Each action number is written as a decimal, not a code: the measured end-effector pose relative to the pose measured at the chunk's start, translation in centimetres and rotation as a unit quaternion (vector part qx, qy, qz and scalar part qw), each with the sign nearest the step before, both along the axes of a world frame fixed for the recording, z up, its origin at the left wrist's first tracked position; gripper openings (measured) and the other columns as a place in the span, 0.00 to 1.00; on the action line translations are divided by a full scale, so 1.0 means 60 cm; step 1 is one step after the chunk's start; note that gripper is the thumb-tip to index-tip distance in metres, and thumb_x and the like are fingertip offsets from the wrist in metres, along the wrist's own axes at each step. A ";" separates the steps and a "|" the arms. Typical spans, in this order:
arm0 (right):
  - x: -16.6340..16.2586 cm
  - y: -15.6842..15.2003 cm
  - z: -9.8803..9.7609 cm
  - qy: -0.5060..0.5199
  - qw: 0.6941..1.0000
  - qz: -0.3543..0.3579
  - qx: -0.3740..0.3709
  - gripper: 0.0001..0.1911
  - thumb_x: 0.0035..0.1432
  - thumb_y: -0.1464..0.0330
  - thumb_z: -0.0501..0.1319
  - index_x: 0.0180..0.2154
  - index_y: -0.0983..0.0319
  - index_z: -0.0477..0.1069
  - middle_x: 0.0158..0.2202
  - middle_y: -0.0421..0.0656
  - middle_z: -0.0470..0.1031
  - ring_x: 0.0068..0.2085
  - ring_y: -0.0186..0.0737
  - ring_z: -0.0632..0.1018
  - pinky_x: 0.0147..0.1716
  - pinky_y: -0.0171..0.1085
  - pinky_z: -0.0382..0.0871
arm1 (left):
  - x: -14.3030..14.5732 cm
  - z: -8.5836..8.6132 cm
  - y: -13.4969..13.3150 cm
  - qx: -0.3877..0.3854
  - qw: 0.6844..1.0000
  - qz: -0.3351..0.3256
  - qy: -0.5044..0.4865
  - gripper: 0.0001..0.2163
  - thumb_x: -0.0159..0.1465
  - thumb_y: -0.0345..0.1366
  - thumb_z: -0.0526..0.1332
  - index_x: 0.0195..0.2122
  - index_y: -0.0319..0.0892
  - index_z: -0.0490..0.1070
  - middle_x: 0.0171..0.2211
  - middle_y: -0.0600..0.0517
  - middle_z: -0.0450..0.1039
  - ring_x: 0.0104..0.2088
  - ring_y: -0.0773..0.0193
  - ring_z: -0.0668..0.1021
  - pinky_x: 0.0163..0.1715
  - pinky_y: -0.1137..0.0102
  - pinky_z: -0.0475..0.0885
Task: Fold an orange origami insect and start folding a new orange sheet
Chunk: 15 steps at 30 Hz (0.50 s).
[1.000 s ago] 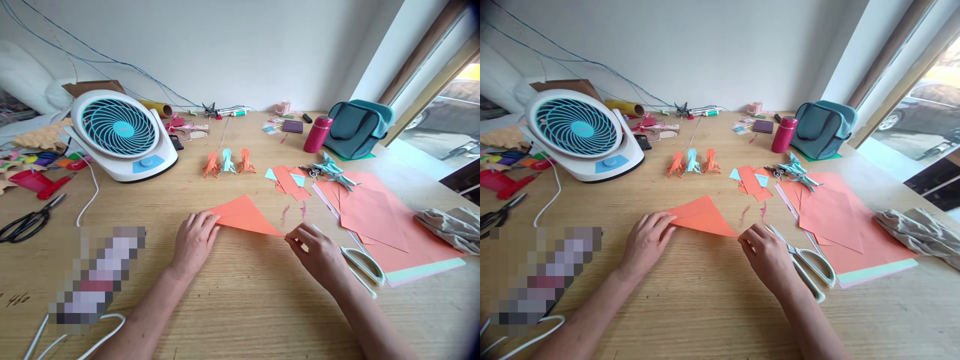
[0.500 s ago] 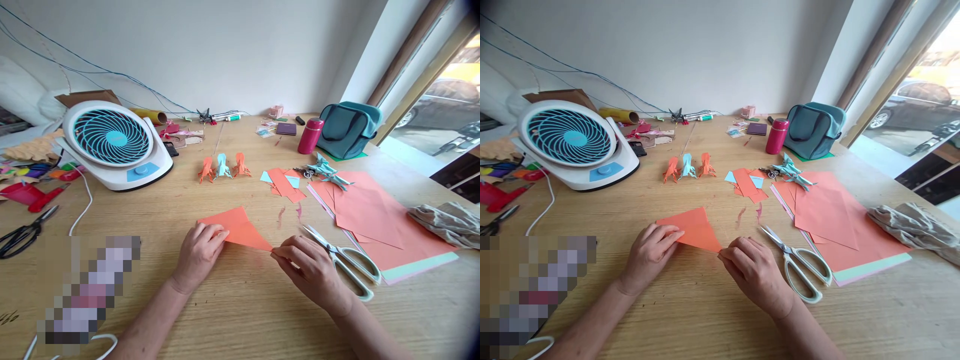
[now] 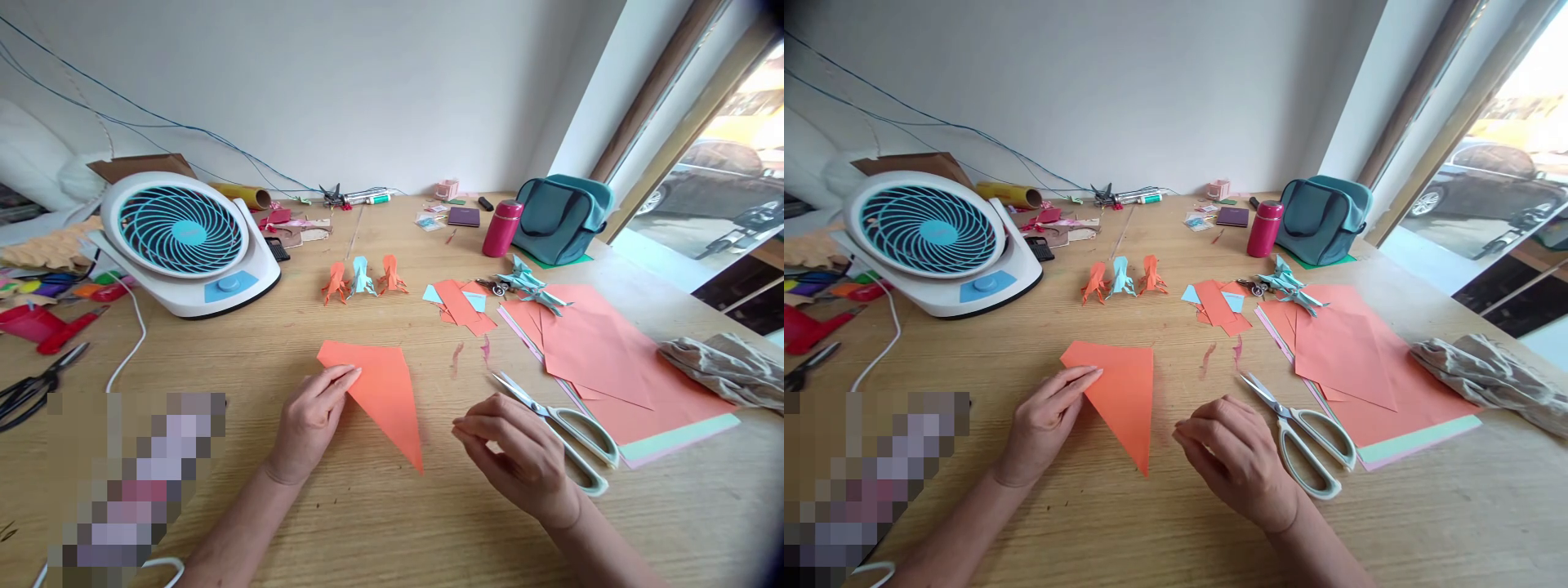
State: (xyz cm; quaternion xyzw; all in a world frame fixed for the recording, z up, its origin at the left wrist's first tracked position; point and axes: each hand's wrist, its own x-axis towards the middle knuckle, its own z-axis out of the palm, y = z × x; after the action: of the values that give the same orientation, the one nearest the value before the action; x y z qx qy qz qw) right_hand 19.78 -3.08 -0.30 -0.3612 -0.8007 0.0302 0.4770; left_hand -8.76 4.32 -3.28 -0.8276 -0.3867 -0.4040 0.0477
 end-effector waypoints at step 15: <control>-0.033 0.025 -0.031 0.404 0.702 0.221 -0.543 0.28 0.63 0.45 0.56 0.55 0.55 0.74 0.51 0.49 0.79 0.51 0.50 0.78 0.48 0.47 0.72 | 0.039 0.015 -0.049 -0.080 0.974 -0.181 -0.112 0.24 0.64 0.15 0.51 0.53 0.45 0.74 0.58 0.46 0.71 0.56 0.64 0.76 0.52 0.71 0.75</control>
State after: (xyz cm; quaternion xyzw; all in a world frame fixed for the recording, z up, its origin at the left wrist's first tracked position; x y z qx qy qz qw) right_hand 17.82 -1.57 -2.17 -0.3233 -0.4327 0.7075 0.4557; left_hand -6.44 1.35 -2.37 -0.8347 -0.2646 -0.4635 -0.1360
